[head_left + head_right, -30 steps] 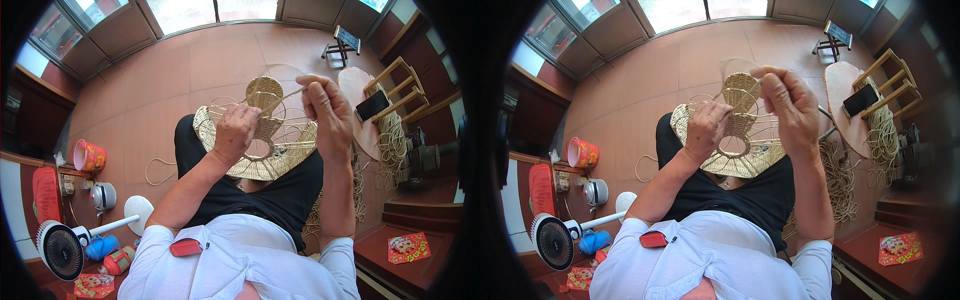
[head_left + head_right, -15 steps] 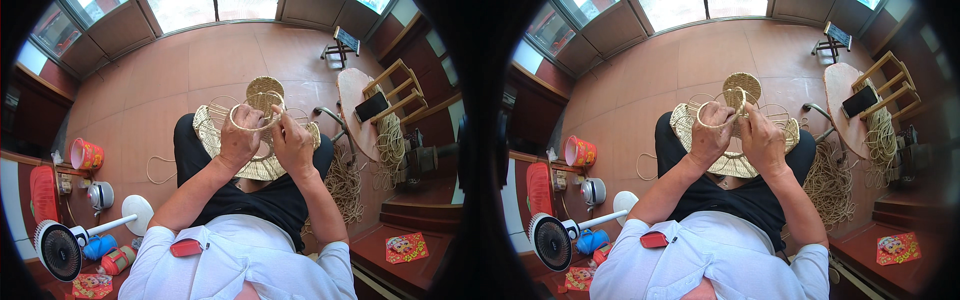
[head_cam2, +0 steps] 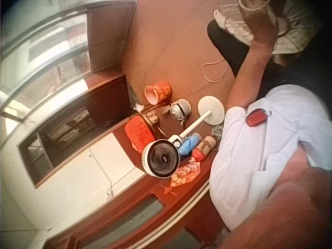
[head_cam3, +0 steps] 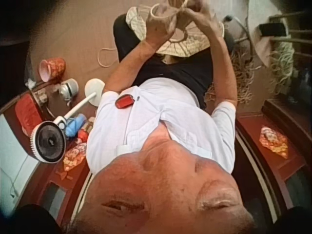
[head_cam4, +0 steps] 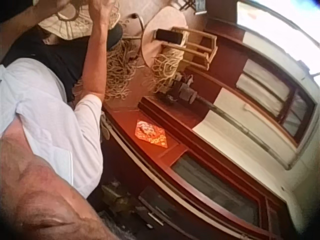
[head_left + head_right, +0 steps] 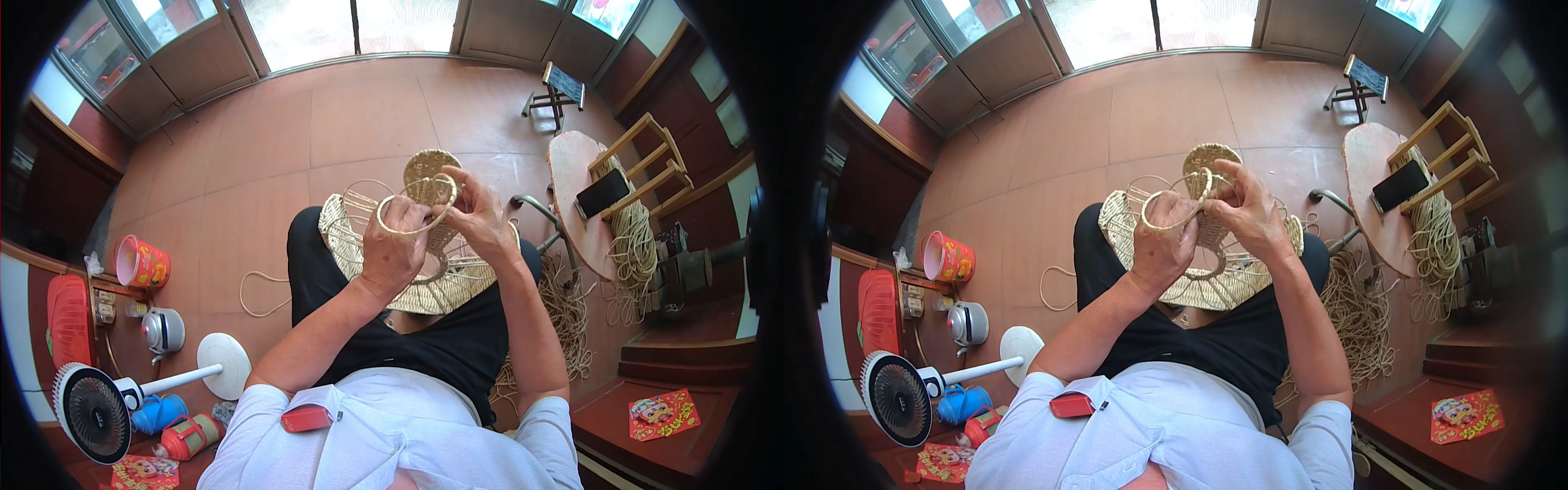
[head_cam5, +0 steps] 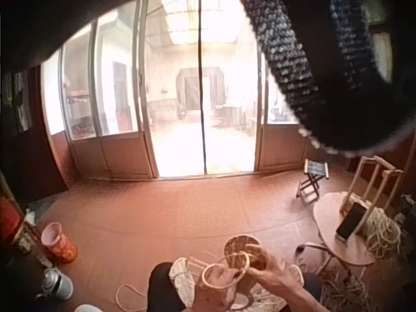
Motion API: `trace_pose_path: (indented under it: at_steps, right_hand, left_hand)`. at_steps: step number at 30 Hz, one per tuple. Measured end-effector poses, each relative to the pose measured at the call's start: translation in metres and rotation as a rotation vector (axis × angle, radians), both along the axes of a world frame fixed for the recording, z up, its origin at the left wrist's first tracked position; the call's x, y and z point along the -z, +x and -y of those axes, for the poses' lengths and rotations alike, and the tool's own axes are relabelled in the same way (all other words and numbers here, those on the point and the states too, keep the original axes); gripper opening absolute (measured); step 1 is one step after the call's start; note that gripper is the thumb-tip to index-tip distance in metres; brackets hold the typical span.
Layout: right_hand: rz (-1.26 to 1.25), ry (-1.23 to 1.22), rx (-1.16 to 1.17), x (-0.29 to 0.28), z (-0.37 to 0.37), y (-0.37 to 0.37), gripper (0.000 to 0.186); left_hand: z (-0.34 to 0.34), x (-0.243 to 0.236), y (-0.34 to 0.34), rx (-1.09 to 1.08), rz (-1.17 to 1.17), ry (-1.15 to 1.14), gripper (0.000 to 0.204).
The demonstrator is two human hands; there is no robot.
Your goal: Weaving a straw basket or decorative wicker object by hand.
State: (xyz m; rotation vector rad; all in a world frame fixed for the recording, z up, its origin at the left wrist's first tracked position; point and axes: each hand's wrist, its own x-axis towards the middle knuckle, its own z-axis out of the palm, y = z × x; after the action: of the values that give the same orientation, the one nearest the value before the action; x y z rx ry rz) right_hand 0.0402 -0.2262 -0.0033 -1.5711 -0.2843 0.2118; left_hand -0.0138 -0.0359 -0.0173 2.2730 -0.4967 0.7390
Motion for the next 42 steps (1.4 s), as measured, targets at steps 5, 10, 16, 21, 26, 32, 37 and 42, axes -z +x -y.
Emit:
trace_pose_path:
  at_steps: [5, 10, 16, 21, 26, 32, 37, 42]
  right_hand:
    - [-0.103, 0.124, -0.035, 0.005, -0.005, -0.006, 0.068]
    - [-0.069, 0.11, 0.105, 0.02, -0.008, -0.002, 0.051]
    - [0.074, 0.091, 0.243, 0.021, -0.012, -0.02, 0.038]
    - [0.071, 0.048, 0.329, 0.02, -0.008, -0.023, 0.029]
    - [0.097, -0.085, 0.355, 0.02, -0.005, -0.021, 0.031]
    - [0.142, -0.103, 0.313, 0.021, 0.002, -0.023, 0.038]
    - [0.102, -0.04, 0.212, 0.026, 0.018, -0.023, 0.046]
    - [0.031, -0.004, 0.138, 0.01, 0.028, -0.025, 0.047]
  left_hand:
    - [0.001, -0.003, -0.003, -0.014, 0.02, 0.0, 0.018]
    - [0.001, 0.008, 0.005, -0.017, 0.021, 0.023, 0.012]
    - [0.002, 0.001, 0.003, -0.065, 0.037, 0.034, 0.014]
    - [0.006, 0.007, 0.002, 0.027, 0.107, 0.11, 0.033]
    - [0.019, 0.007, -0.006, 0.053, 0.061, 0.174, 0.041]
    - [0.033, 0.004, -0.007, 0.032, -0.063, 0.199, 0.044]
    - [0.04, -0.004, -0.009, 0.092, -0.501, 0.128, 0.051]
    - [0.03, -0.011, -0.002, 0.223, -0.566, -0.018, 0.047]
